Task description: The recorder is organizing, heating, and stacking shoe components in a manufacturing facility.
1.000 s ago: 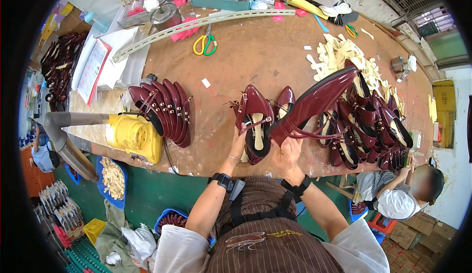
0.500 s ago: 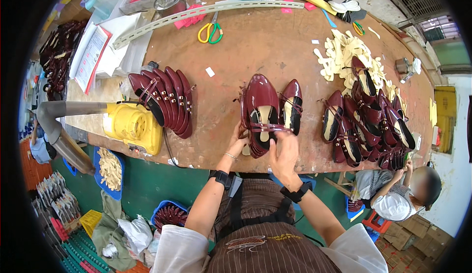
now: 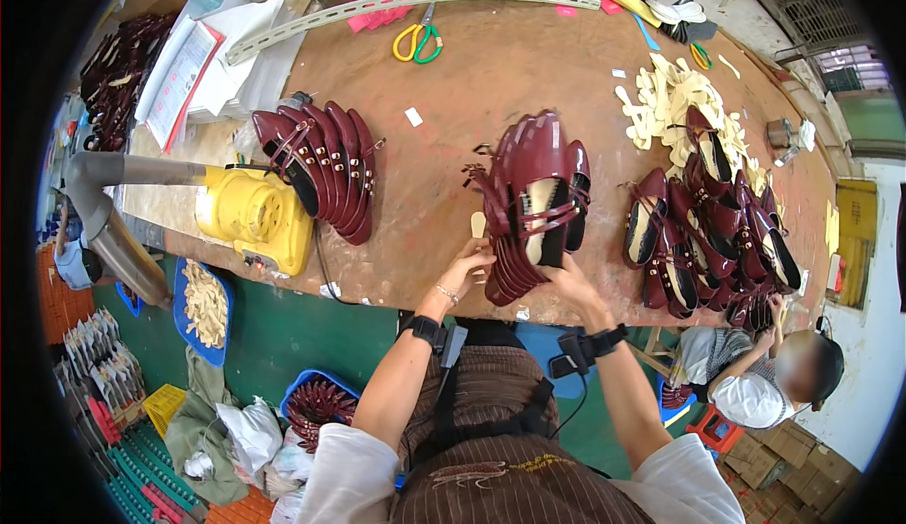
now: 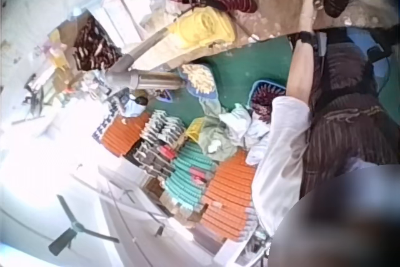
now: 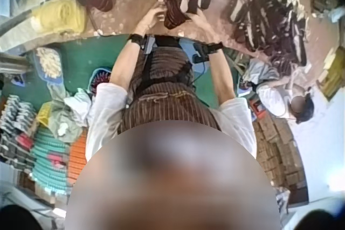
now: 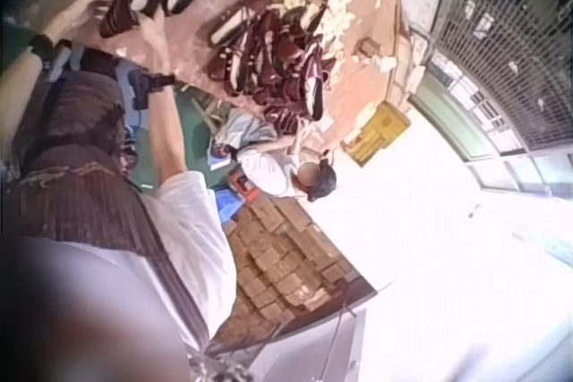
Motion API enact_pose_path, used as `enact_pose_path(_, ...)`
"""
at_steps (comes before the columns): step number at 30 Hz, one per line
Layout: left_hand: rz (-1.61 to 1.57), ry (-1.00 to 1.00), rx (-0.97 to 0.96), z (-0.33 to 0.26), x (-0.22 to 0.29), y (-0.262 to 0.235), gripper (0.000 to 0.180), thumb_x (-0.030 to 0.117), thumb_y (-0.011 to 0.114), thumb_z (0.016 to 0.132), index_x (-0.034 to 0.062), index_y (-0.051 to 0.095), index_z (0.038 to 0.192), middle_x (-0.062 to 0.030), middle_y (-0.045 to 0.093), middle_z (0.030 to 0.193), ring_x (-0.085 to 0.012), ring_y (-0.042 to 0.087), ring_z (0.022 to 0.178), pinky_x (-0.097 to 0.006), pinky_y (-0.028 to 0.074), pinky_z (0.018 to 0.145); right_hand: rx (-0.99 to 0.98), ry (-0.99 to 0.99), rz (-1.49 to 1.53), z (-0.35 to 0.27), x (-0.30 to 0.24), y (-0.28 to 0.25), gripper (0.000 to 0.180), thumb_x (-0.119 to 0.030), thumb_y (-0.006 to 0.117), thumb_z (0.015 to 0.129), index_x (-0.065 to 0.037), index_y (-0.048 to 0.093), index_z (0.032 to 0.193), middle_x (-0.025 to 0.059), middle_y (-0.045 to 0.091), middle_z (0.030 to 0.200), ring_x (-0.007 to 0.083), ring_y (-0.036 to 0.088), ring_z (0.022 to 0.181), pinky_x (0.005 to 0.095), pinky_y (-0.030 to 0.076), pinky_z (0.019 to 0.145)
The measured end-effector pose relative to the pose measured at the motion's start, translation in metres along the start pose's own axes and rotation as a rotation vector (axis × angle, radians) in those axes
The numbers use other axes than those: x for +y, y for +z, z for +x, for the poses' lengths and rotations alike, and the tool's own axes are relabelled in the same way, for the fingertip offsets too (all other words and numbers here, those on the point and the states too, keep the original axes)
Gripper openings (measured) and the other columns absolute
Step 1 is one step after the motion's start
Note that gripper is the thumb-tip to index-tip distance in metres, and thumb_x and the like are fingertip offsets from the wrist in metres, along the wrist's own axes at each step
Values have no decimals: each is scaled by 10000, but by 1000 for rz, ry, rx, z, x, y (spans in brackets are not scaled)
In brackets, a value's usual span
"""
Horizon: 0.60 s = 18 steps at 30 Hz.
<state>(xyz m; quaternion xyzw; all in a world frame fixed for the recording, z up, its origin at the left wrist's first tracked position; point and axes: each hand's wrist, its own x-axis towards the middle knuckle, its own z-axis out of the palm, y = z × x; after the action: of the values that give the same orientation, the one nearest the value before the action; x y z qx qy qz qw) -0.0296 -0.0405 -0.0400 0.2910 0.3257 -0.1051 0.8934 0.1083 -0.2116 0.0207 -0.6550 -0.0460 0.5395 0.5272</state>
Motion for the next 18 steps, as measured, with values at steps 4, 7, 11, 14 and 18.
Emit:
enact_pose_path(4, 172, 46, 158, -57, 21, 7, 602, 327, 702, 835, 65, 425, 1300, -61, 583, 1105, -142, 565, 974, -282, 450, 816, -9, 146, 278, -63, -39, 34, 438, 48, 474, 857, 39, 447, 1294, 147, 541, 1257, 251, 540, 1132, 393, 462, 942)
enact_pose_path(7, 190, 92, -111, -111, 49, 9, 871, 327, 731, 803, 0, 226, 1434, -118, 490, 1318, -213, 483, 1188, -326, 365, 1026, -112, 136, 484, -97, -42, 67, 426, 51, 464, 875, 31, 445, 1300, 174, 524, 1281, 304, 526, 1170, 475, 477, 930)
enact_pose_path(11, 225, 451, -11, -182, 57, 23, 925, 237, 785, 748, -6, 219, 1437, -135, 378, 1405, -217, 356, 1294, -339, 274, 1084, -104, 4, 600, -121, 1, 115, 426, 16, 493, 888, 14, 428, 1309, 143, 510, 1307, 279, 550, 1139, 451, 477, 932)
enact_pose_path(14, 363, 634, 34, -231, 73, 6, 939, 194, 802, 723, -10, 223, 1433, -133, 400, 1387, -215, 371, 1280, -340, 278, 1082, -25, 36, 819, -142, -9, 181, 396, -12, 514, 892, -7, 450, 1283, 118, 534, 1278, 238, 557, 1116, 388, 478, 922)
enact_pose_path(18, 375, 577, -16, -292, 92, -43, 950, 134, 817, 698, -25, 225, 1424, -138, 409, 1373, -202, 408, 1248, -332, 319, 1059, 4, -74, 490, -163, -5, 269, 359, 1, 515, 891, -24, 478, 1248, 91, 558, 1236, 210, 553, 1113, 344, 472, 917)
